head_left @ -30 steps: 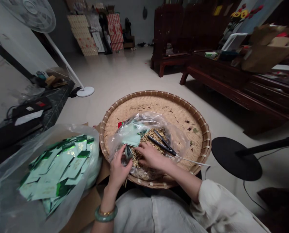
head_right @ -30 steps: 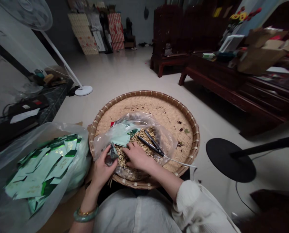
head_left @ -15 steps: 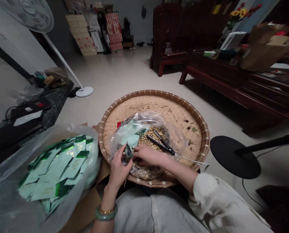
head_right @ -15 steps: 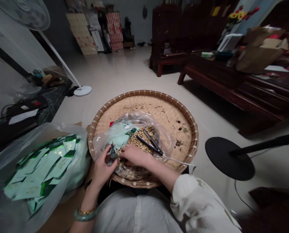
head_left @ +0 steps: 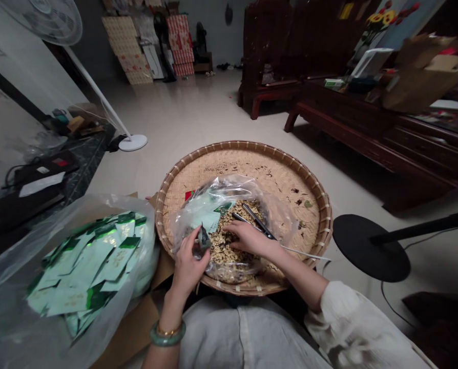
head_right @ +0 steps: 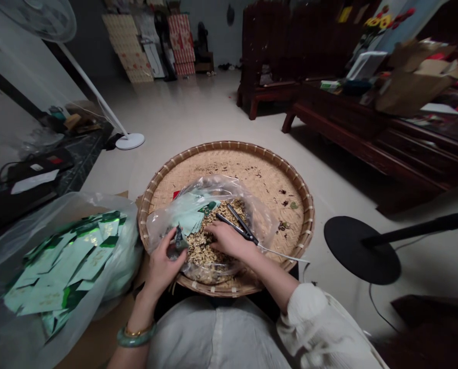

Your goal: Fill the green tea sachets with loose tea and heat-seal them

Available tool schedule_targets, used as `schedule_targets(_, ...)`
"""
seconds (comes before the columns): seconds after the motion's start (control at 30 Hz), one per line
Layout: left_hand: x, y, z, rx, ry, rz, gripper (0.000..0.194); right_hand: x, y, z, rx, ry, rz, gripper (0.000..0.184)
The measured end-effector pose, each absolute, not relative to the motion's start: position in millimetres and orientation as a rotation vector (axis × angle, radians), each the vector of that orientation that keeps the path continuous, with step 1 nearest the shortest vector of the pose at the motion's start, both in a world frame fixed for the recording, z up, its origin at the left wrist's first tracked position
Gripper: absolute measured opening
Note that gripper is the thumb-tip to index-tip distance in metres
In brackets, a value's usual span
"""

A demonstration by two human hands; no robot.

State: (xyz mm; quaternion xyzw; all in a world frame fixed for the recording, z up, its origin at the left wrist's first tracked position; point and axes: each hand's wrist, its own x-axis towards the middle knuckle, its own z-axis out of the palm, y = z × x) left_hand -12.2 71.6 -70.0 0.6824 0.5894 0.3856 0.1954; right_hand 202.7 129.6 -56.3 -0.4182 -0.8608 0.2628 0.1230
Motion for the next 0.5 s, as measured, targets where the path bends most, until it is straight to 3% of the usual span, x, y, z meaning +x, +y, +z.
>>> schedule_targets(0.07,-12.1,71.6,-69.8,1.911,1.654,1.085,0.057,197.2,128.6,-55.6,-1.237,-2.492,0.772,0.034)
schedule_targets(0.17,-11.7,71.3,-68.6,1.914,1.653,1.082,0.056,190.0,127.5,-49.6,-1.26,-2.495,0.742,0.032)
schedule_targets(0.33,-11.0,71.0,-68.2,1.911,1.641,1.083,0.057,179.1,123.2,-39.6,-1.394,-2.653,0.633,0.067)
schedule_targets(0.5,-10.6,71.4,-70.2,1.939,1.628,1.095,0.058,164.6,114.6,-38.2,-1.359,-2.782,0.578,0.037)
